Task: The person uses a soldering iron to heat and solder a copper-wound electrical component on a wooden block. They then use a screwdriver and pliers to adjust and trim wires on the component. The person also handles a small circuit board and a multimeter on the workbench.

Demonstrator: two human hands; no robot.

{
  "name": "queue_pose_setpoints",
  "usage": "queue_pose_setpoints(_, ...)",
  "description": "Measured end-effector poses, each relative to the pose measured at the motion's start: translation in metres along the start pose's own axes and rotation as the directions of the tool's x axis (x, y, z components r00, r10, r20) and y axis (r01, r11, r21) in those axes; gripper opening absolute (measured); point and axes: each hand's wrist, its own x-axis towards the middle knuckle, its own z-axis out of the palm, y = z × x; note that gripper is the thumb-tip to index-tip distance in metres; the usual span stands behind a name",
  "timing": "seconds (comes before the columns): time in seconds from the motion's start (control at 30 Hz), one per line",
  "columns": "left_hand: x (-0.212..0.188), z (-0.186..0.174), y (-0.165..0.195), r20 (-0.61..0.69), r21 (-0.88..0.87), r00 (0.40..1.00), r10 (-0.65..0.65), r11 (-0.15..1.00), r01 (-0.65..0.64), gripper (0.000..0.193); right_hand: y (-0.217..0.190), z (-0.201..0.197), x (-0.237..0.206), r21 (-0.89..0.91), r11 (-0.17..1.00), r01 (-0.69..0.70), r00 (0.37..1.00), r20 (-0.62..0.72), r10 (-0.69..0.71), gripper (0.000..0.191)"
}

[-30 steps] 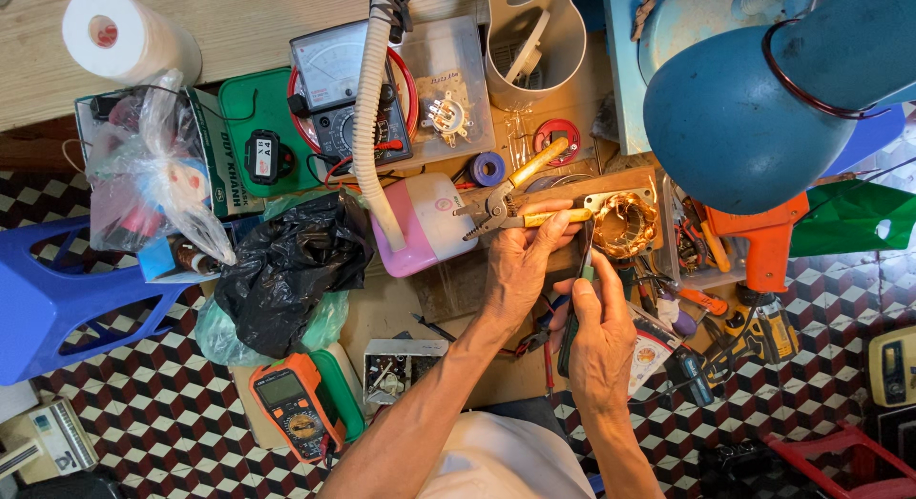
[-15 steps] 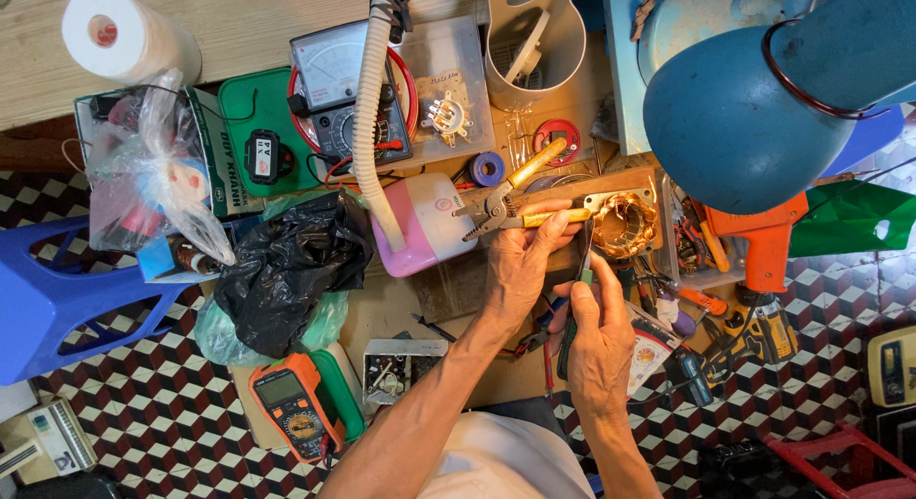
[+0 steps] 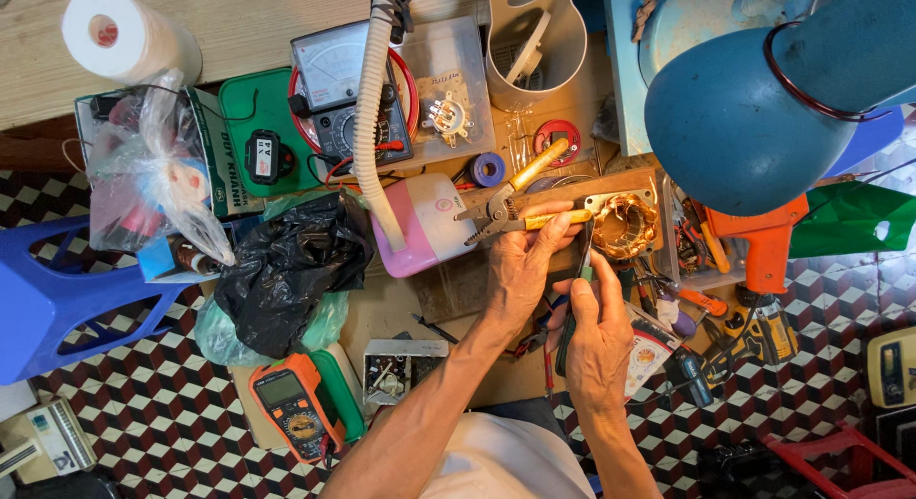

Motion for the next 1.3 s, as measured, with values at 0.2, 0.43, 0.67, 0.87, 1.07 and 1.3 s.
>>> queue_pose_setpoints(0.2, -0.002, 0.0018, -0.0011, -0.014, -0.02, 1.0, 0.003, 1.0, -0.004, 0.036, -0.0017, 0.0022, -0.0006, -0.004, 1.0, 0.014, 1.0, 0.002, -0.014, 0.046)
queue_pose_setpoints(0.43, -0.0008, 0.001, -0.0026, -0.024, -0.015, 1.0, 0.008, 1.0, -0.008, 0.036, -0.0028, 0.0016, -0.0005, -0.025, 1.0, -0.002, 1.0, -0.001, 0.002, 0.046)
queue_pose_setpoints(0.67, 0.0, 0.0003, -0.0029, -0.015, -0.021, 1.0, 0.006, 1.0, -0.007, 0.037, 0.0008, -0.0015, 0.0025, -0.025, 1.0, -0.008, 1.0, 0.009, 0.008, 0.048)
queue_pose_setpoints(0.87, 0.0004, 0.0007, -0.0037, -0.02, -0.018, 1.0, 0.009, 1.0, -0.009, 0.036, 0.0026, -0.0037, 0.0033, -0.037, 0.999, -0.004, 1.0, 0.028, 0.005, 0.049)
queue_pose_setpoints(1.07, 0.0021, 0.0001, -0.0061, -0.033, 0.006, 0.999, -0.035, 0.999, 0.035, 0.036, 0.0046, -0.0001, -0.0011, 0.009, 0.999, -0.042, 0.998, 0.043, 0.041, 0.049)
queue_pose_setpoints(1.3, 0.0014, -0.0002, -0.0068, -0.013, -0.008, 1.0, 0.003, 1.0, -0.003, 0.036, 0.002, -0.0025, 0.0028, 0.0, 1.0, 0.007, 1.0, 0.0, -0.007, 0.047)
